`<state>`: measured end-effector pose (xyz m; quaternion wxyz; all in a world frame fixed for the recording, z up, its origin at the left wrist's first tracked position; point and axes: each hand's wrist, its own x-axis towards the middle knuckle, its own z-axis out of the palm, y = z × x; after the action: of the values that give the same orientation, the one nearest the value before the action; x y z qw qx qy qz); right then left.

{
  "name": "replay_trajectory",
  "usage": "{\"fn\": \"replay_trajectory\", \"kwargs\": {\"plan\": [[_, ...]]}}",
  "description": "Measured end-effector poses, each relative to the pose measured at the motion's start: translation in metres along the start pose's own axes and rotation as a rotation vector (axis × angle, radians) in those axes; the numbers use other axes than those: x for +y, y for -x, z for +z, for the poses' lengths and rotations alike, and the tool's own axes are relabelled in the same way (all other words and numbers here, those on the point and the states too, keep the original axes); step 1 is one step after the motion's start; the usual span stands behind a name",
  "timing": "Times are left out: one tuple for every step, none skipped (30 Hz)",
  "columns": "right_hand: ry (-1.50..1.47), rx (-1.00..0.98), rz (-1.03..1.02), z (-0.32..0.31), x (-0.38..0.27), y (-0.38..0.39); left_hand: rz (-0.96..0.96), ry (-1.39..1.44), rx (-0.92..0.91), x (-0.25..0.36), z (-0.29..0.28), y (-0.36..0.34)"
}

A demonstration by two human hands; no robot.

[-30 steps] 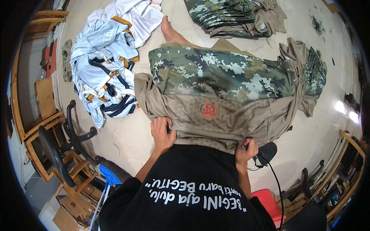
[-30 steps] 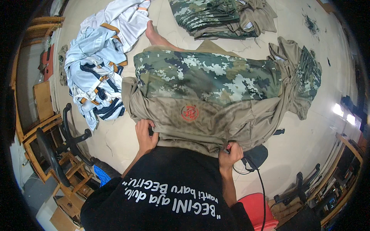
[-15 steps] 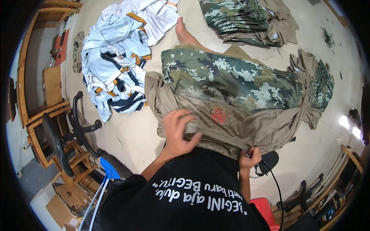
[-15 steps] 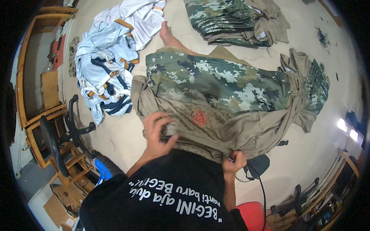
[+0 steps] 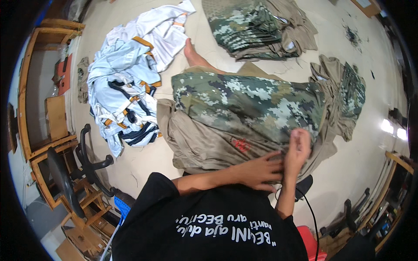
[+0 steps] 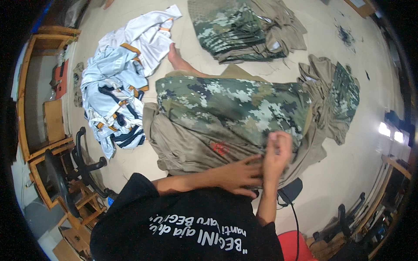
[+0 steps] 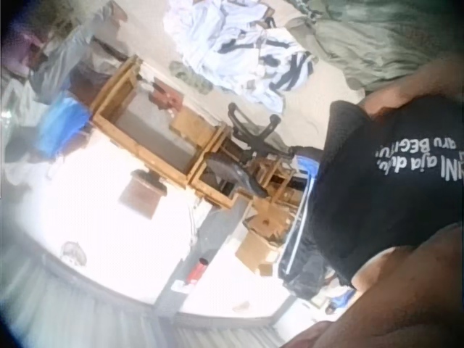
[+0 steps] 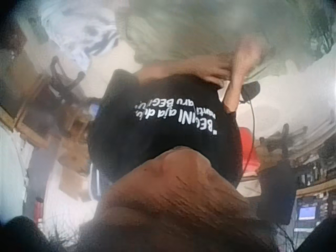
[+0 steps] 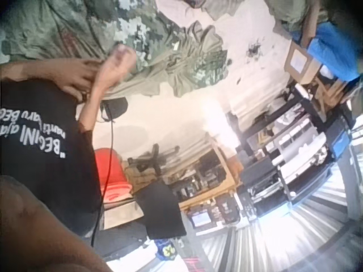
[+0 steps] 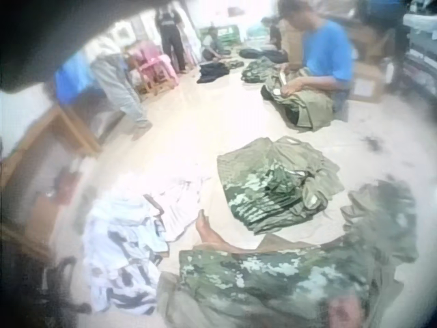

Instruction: The person sits on the floor and uses red-handled scissors to cut a camouflage-patterned garment. They repeatedly trim the edges and remove a white inner lining or patch from the fabric.

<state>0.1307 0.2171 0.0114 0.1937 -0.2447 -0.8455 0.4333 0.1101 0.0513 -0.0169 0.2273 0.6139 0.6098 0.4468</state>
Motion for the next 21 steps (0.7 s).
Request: {"fn": "replay_trajectory", "kwargs": {"plan": [[0.007,0.082,0.048,0.001,0.008,0.001,-0.078,-0.084,0.110,-0.005,-0.021,0.009],[0.020,0.163,0.097,-0.003,0.013,0.008,-0.152,-0.163,0.224,-0.013,-0.044,0.021],[0.033,0.244,0.148,-0.007,0.019,0.015,-0.334,-0.207,0.243,-0.027,-0.070,0.041],[0.104,0.265,0.074,-0.007,0.024,0.020,-0.518,-0.244,0.262,-0.037,-0.090,0.069],[0.170,0.285,0.003,-0.007,0.028,0.025,-0.658,-0.198,0.426,-0.037,-0.099,0.099],[0.235,0.308,-0.074,-0.006,0.030,0.027,-0.789,-0.152,0.597,-0.036,-0.107,0.121],[0.182,0.334,0.008,-0.004,0.028,0.029,-0.849,-0.302,0.536,-0.025,-0.112,0.126],[0.252,0.340,0.018,-0.006,0.027,0.029,-0.905,-0.450,0.469,-0.001,-0.111,0.128],[0.320,0.341,0.031,-0.010,0.025,0.028,-0.965,-0.598,0.396,0.020,-0.109,0.134],[0.390,0.347,0.042,-0.013,0.022,0.026,-1.033,-0.544,0.473,0.027,-0.100,0.149],[0.237,0.373,0.149,-0.014,0.017,0.025,-1.095,-0.484,0.546,0.026,-0.089,0.167],[0.243,0.328,0.168,-0.018,0.020,0.025,-1.152,-0.408,0.623,0.025,-0.087,0.173],[0.250,0.285,0.189,-0.024,0.025,0.025,-1.291,-0.378,0.579,0.020,-0.090,0.180],[0.260,0.236,0.209,-0.034,0.031,0.025,-1.433,-0.341,0.531,0.017,-0.098,0.179],[0.336,0.141,0.198,-0.047,0.034,0.023,-1.571,-0.303,0.475,0.012,-0.108,0.181],[0.328,0.057,0.270,-0.056,0.038,0.020,-1.579,-0.333,0.377,-0.007,-0.113,0.205],[0.332,-0.003,0.347,-0.066,0.042,0.017,-1.619,-0.263,0.398,-0.013,-0.137,0.191],[0.329,-0.065,0.421,-0.074,0.044,0.014,-1.594,-0.236,0.445,-0.025,-0.146,0.195],[0.279,0.005,0.346,-0.070,0.049,0.016,-1.424,-0.303,0.479,-0.051,-0.137,0.228],[0.246,0.030,0.251,-0.065,0.062,0.017,-1.250,-0.366,0.514,-0.079,-0.123,0.254],[0.313,0.006,0.298,-0.065,0.058,0.014,-1.250,-0.303,0.613,-0.087,-0.113,0.253]]}}
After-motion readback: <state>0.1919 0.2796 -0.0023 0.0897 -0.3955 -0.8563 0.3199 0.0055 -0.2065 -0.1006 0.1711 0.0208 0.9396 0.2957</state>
